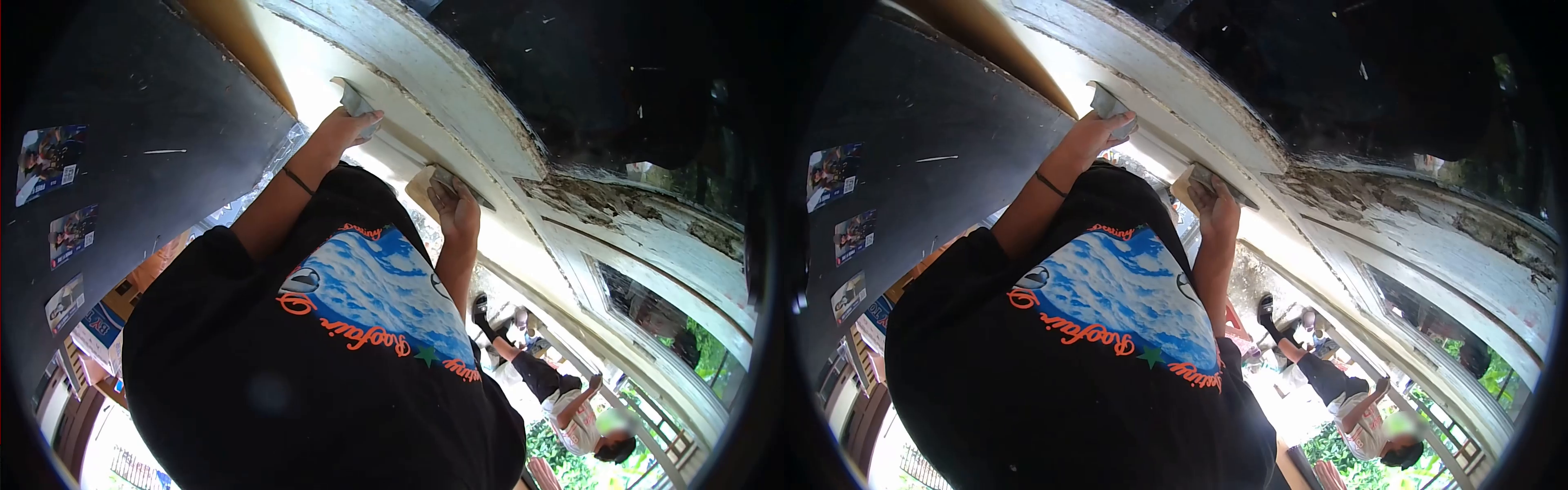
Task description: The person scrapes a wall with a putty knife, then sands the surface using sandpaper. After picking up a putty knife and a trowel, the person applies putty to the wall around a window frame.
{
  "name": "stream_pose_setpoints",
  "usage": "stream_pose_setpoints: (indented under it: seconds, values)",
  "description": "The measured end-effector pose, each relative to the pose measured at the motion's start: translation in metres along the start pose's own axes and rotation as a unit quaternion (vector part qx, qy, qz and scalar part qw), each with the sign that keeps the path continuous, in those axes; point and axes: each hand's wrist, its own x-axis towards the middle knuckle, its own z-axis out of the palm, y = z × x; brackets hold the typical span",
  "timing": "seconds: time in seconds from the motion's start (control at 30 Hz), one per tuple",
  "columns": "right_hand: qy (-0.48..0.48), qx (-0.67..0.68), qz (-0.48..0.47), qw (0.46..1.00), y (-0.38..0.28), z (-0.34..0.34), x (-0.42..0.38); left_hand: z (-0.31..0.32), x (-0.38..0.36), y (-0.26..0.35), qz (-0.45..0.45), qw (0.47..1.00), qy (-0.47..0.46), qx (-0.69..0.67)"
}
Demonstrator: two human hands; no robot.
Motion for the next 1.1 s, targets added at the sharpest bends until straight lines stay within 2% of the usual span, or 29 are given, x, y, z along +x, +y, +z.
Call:
stream_pose_setpoints:
  seconds: [0.1,0.53,0.83,1.1]
  values:
    - [-0.009,0.012,0.0,1.0,0.002,0.001,-0.003,-0.003,0.003,-0.001,0.0,1.0,-0.025,-0.011]
    - [0.002,-0.002,-0.009,1.0,-0.001,0.003,-0.006,0.0,0.002,0.002,0.012,1.0,-0.02,0.019]
    - [-0.007,0.001,-0.01,1.0,0.001,0.0,-0.005,-0.002,0.003,0.001,0.011,0.999,-0.029,-0.013]
    - [-0.005,-0.001,-0.008,1.0,0.002,-0.002,-0.004,-0.004,0.008,-0.005,-0.037,0.993,-0.005,-0.112]
